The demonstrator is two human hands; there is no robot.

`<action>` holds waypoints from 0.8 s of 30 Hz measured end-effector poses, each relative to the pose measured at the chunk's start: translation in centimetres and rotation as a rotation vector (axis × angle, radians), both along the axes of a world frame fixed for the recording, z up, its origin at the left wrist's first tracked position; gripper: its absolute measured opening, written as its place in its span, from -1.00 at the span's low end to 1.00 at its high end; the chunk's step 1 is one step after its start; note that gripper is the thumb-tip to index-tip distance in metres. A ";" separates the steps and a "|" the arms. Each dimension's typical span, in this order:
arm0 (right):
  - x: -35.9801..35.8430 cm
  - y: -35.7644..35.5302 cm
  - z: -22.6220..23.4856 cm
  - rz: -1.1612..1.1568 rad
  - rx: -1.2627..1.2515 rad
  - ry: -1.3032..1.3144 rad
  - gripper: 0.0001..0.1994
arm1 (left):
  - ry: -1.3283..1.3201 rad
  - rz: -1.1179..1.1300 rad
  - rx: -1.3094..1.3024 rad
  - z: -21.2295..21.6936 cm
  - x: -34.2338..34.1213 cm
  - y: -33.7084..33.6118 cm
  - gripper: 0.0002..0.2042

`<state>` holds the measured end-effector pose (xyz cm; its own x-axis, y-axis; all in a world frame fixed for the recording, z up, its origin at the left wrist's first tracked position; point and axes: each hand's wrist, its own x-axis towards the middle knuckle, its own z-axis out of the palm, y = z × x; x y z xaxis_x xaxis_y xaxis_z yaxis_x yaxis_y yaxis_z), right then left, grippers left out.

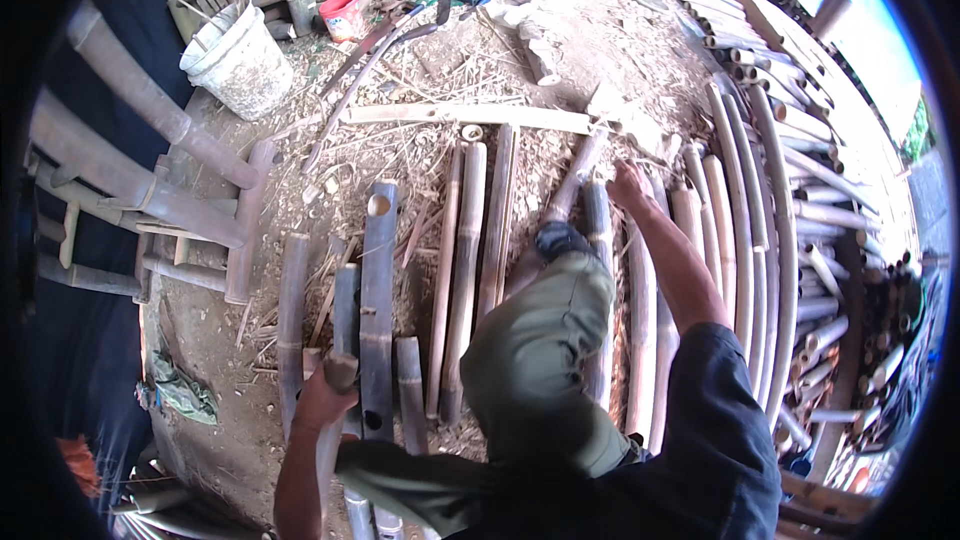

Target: The person sits on the ground and uses a knife to cut and split bamboo poles. They then use a wooden mallet to hammer the ends of the poles to smooth or shape them. The person repeatedly picks up, cuts, and hammers multiple bamboo pieces in a cluttered workshop.

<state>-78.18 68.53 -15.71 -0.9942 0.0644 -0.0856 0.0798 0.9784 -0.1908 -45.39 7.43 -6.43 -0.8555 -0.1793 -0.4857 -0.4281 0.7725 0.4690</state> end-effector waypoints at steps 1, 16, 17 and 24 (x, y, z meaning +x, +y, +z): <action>-3.2 -2.9 0.1 0.014 -0.029 -0.034 -0.48 | -0.031 0.020 -0.005 0.6 -0.3 -0.4 -0.38; -23.7 -3.1 -11.2 0.416 -0.072 0.303 -0.83 | -0.193 0.007 -0.067 2.3 -18.7 10.2 -0.40; -24.2 -3.3 -9.6 0.462 -0.064 0.376 -0.84 | -0.190 0.028 -0.097 2.2 -19.9 10.9 -0.40; -23.3 4.1 4.5 0.175 -0.098 -0.607 -0.27 | -0.020 0.045 0.007 -2.0 -30.6 17.8 -0.39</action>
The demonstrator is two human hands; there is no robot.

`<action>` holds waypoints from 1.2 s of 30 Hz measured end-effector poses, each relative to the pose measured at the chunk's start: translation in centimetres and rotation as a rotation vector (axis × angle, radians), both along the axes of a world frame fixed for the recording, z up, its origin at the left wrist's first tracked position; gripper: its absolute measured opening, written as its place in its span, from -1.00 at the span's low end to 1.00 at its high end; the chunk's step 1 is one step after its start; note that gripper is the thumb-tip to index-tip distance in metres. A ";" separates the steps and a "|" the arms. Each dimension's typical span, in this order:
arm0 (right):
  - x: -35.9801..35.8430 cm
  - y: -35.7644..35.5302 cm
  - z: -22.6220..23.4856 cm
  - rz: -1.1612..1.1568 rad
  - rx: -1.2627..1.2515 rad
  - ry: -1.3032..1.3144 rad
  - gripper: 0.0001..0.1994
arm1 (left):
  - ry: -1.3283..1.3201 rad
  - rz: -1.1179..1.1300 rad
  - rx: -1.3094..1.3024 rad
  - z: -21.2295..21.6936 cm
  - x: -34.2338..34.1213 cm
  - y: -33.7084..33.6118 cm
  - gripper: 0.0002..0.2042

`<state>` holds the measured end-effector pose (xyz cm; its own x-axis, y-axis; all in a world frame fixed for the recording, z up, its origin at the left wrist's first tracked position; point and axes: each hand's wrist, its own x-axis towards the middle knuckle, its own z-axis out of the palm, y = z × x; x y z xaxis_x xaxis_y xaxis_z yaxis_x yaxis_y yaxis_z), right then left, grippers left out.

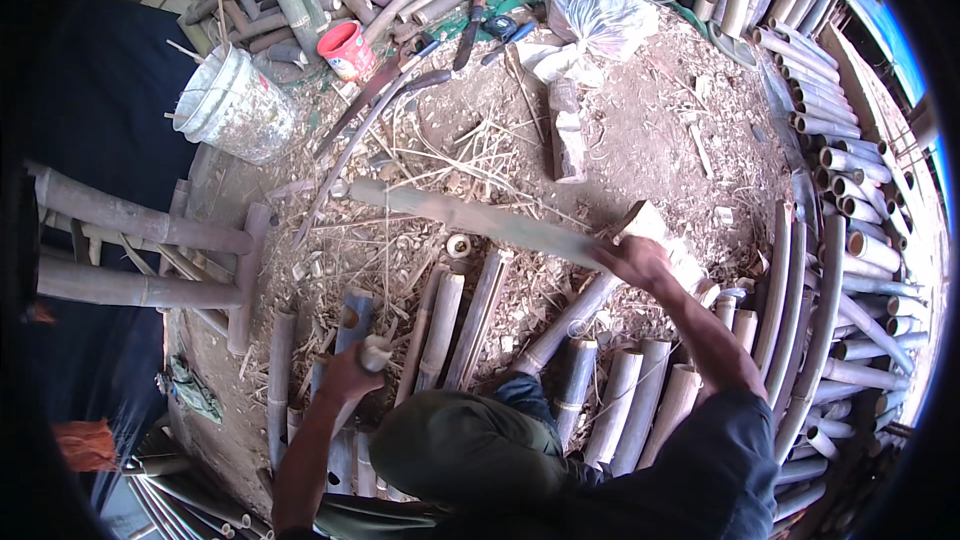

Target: The person sits on the ground and uses a knife to cut and split bamboo poles. They then use a wooden mallet to hammer the ends of the poles to smooth or shape them. The person repeatedly picks up, cuts, and hammers multiple bamboo pieces in a cluttered workshop.

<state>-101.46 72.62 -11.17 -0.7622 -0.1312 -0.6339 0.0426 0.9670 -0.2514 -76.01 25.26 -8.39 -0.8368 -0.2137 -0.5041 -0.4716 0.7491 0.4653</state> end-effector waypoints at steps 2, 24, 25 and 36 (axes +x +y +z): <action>4.8 9.3 -1.8 -0.084 -0.012 0.032 -0.30 | 0.032 -0.049 0.008 -1.8 -3.5 2.5 -0.40; -13.0 -5.3 -11.8 -0.301 -0.154 0.502 -0.13 | -0.106 -0.044 -0.268 -12.7 -5.2 5.6 -0.13; -15.2 -7.0 -13.0 -0.335 -0.110 0.451 -0.12 | -0.066 -0.039 -0.254 -12.0 -5.2 5.7 -0.12; -11.1 -18.7 -15.2 0.278 -0.424 0.470 -0.23 | 0.406 0.129 -0.144 -8.1 -9.3 1.5 -0.44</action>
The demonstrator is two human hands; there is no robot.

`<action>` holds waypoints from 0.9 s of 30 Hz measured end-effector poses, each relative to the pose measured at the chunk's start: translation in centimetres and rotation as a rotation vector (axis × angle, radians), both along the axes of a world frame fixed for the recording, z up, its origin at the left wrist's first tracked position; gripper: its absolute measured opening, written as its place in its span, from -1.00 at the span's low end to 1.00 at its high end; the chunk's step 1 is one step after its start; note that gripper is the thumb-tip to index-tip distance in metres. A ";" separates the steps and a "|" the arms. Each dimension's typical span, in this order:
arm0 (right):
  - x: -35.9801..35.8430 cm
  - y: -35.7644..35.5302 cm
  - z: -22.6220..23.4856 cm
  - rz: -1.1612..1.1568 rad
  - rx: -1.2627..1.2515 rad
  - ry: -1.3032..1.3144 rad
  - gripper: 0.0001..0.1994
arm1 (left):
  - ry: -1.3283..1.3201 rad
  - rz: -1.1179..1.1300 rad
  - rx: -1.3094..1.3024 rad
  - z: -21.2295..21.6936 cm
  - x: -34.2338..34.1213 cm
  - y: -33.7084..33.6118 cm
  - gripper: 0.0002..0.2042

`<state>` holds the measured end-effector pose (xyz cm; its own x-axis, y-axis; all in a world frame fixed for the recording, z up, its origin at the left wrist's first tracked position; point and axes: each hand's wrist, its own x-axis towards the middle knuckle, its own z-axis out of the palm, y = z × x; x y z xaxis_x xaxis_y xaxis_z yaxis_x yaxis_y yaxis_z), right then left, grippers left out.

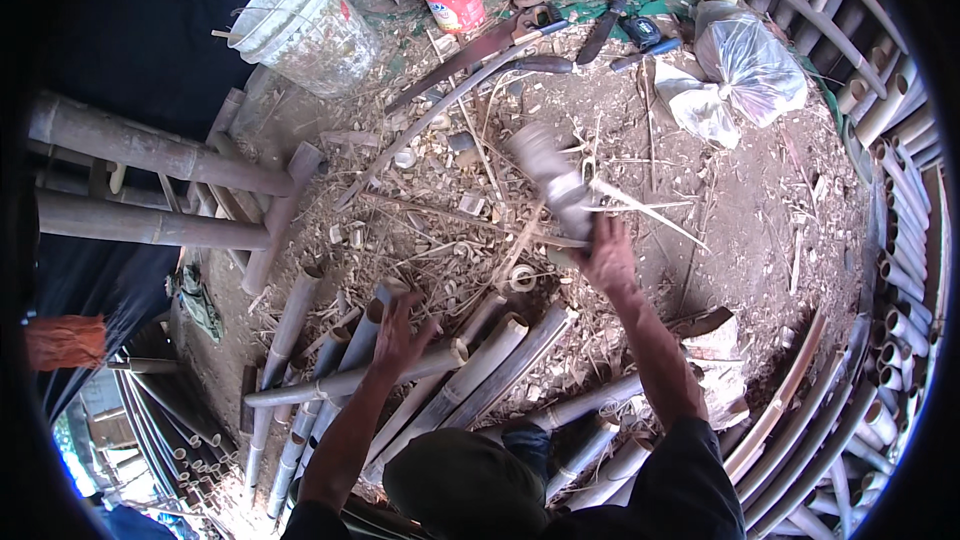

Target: The person sits on the ground and uses a knife to cut and split bamboo poles. They then use a wooden mallet to hammer the ends of the poles to smooth or shape them. The person repeatedly picks up, cuts, and hammers multiple bamboo pieces in a cluttered workshop.

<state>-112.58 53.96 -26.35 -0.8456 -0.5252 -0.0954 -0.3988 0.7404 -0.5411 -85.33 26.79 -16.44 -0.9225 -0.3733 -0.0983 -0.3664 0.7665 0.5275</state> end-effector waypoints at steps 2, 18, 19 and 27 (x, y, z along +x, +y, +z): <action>0.9 -1.8 0.6 0.115 0.230 -0.452 -0.21 | 0.179 0.059 -0.075 0.6 -6.0 0.4 -0.54; 3.3 -3.8 5.2 0.531 0.266 -0.364 -0.08 | -0.404 -0.010 -0.125 -15.0 -31.4 3.0 0.39; 1.1 -3.8 6.2 0.569 0.271 -0.457 -0.10 | -0.356 0.019 -0.058 -15.9 -32.1 2.6 0.40; -35.6 -9.1 -3.1 -0.450 -0.069 0.273 -0.46 | -0.364 -0.084 -0.226 -12.1 -34.1 4.4 0.38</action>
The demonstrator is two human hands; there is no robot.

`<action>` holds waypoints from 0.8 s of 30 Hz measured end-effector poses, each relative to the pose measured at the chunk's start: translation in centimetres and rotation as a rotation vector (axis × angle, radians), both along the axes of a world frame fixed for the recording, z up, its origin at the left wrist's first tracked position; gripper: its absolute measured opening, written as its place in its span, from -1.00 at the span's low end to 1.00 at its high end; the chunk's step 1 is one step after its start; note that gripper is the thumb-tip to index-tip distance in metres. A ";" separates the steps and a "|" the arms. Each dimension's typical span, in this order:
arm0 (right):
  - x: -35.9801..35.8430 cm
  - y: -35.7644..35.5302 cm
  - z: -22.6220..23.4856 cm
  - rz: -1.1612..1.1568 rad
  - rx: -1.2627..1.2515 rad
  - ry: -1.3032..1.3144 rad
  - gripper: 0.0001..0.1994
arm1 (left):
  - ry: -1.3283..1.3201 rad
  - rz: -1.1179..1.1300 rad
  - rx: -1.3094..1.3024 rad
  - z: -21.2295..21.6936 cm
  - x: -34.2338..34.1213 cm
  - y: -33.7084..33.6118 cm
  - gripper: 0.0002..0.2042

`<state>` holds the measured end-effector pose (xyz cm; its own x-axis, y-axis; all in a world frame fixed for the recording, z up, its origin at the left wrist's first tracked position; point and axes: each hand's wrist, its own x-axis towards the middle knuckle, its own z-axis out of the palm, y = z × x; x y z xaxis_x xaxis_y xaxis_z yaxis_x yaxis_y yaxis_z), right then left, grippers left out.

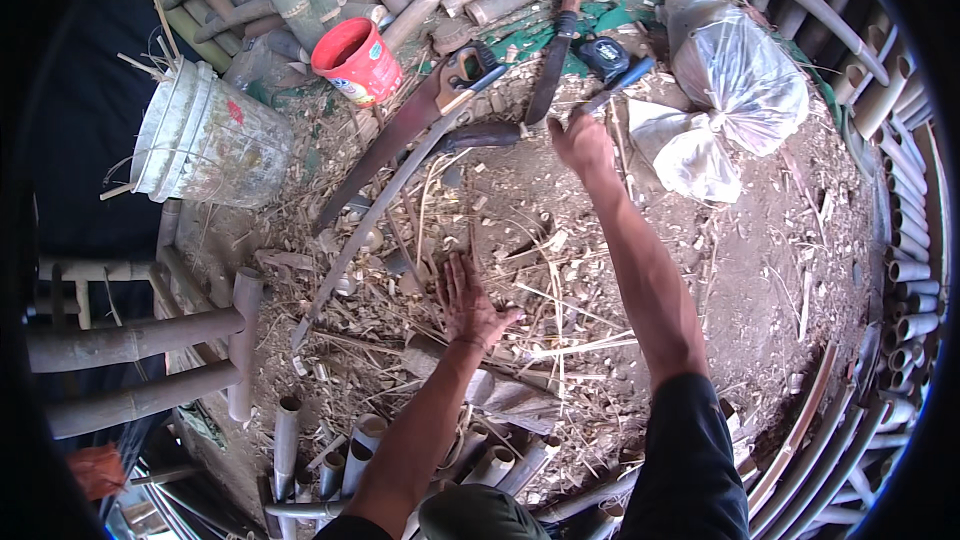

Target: The person sits on the ground and uses a knife to cut and split bamboo poles. They then use a wooden mallet to hammer the ends of the poles to smooth or shape them. The person repeatedly picks up, cuts, and hammers multiple bamboo pieces in a cluttered workshop.

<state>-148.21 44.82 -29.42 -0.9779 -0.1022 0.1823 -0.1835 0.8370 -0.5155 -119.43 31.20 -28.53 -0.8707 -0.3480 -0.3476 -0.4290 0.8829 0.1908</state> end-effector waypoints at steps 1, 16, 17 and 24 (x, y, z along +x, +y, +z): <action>-1.4 -2.5 0.9 -0.011 -0.079 -0.358 -0.44 | -0.014 0.024 -0.027 -0.1 0.6 -0.7 0.38; 4.2 0.8 3.1 0.019 -1.609 -0.642 -0.90 | -0.054 0.004 -0.019 0.4 0.4 -0.4 0.39; 7.3 2.3 4.9 0.073 -1.643 -0.612 -0.87 | -0.063 -0.023 -0.033 0.6 0.7 -0.7 0.39; 32.0 12.3 10.5 0.271 -0.846 -0.367 -0.76 | 0.170 0.084 0.219 6.0 0.4 -6.1 -0.12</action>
<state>-116.16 57.15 -18.94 -0.9513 -0.3078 -0.0134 -0.0230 0.1142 -0.9932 -119.07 25.13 -22.53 -0.8940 -0.3542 -0.2745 -0.4448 0.7752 0.4486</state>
